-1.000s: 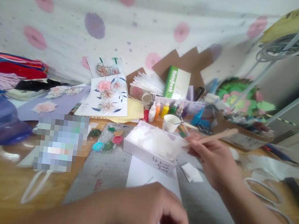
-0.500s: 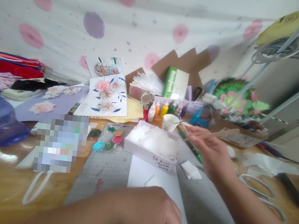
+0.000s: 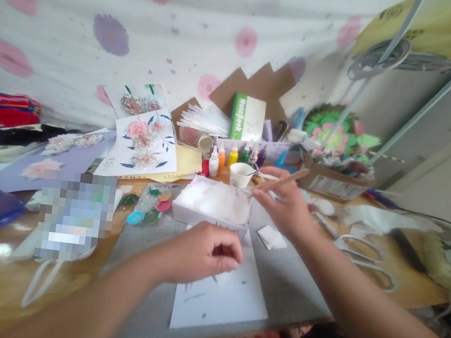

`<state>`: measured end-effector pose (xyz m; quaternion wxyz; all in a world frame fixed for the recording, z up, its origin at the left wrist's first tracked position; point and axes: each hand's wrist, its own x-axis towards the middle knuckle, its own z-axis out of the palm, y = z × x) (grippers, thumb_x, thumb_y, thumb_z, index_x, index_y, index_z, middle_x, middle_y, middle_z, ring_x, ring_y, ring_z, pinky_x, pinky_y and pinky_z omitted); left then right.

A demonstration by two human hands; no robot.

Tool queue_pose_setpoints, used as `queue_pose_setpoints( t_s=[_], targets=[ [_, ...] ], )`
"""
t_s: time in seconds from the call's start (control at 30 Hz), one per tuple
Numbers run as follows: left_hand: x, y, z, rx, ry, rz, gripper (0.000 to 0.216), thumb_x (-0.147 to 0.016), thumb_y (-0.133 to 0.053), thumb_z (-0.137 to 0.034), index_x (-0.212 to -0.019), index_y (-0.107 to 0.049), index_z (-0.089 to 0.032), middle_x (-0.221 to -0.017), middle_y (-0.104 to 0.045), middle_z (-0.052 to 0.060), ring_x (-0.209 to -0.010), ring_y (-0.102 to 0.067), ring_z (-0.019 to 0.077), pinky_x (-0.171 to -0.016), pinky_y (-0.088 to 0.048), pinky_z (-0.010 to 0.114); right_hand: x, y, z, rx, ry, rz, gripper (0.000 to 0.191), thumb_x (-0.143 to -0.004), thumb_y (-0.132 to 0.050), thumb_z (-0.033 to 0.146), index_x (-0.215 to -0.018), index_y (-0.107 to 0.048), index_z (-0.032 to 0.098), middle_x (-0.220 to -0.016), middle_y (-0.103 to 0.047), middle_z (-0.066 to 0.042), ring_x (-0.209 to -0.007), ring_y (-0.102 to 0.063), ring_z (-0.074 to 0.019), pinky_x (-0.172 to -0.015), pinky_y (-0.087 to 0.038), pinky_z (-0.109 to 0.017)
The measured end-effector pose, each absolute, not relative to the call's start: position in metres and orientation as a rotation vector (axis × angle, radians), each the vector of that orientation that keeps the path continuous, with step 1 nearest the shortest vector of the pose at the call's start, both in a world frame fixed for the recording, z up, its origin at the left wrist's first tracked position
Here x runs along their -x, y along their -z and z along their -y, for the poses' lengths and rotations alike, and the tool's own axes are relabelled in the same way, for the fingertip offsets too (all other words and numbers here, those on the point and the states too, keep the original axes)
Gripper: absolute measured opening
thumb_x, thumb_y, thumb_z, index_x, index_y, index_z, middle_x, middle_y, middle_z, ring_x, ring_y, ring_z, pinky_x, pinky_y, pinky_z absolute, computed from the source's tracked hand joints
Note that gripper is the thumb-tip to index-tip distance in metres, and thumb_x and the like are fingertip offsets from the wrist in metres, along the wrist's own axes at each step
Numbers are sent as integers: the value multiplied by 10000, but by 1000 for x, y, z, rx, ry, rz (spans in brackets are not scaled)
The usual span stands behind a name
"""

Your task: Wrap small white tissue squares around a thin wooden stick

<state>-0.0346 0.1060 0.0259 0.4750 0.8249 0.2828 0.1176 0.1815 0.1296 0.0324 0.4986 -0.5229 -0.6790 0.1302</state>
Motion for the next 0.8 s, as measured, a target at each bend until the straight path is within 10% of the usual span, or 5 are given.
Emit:
queue_pose_setpoints(
  t_s=[0.37, 0.8],
  targets=[
    [42, -13, -114, -2490, -25, -741, 236, -754, -719, -181, -982, -675, -225, -1061, -608, 45, -924, -600, 234, -730, -390, 306, -229, -45, -75, 1177, -491, 1515, 58, -820, -734, 344, -779, -758, 310, -1005, -691, -30, -1040, -633, -265, -956, -474, -446],
    [23, -21, -100, -1446, -579, -797, 316, -749, -720, -320, -705, -431, -200, -663, -536, -38, -636, -511, 129, -592, -362, 263, -213, -29, -48, 938, -924, 1552, 97, -860, -718, 289, -838, -790, 349, -865, -769, 0, -982, -666, -227, -881, -540, -385]
  ],
)
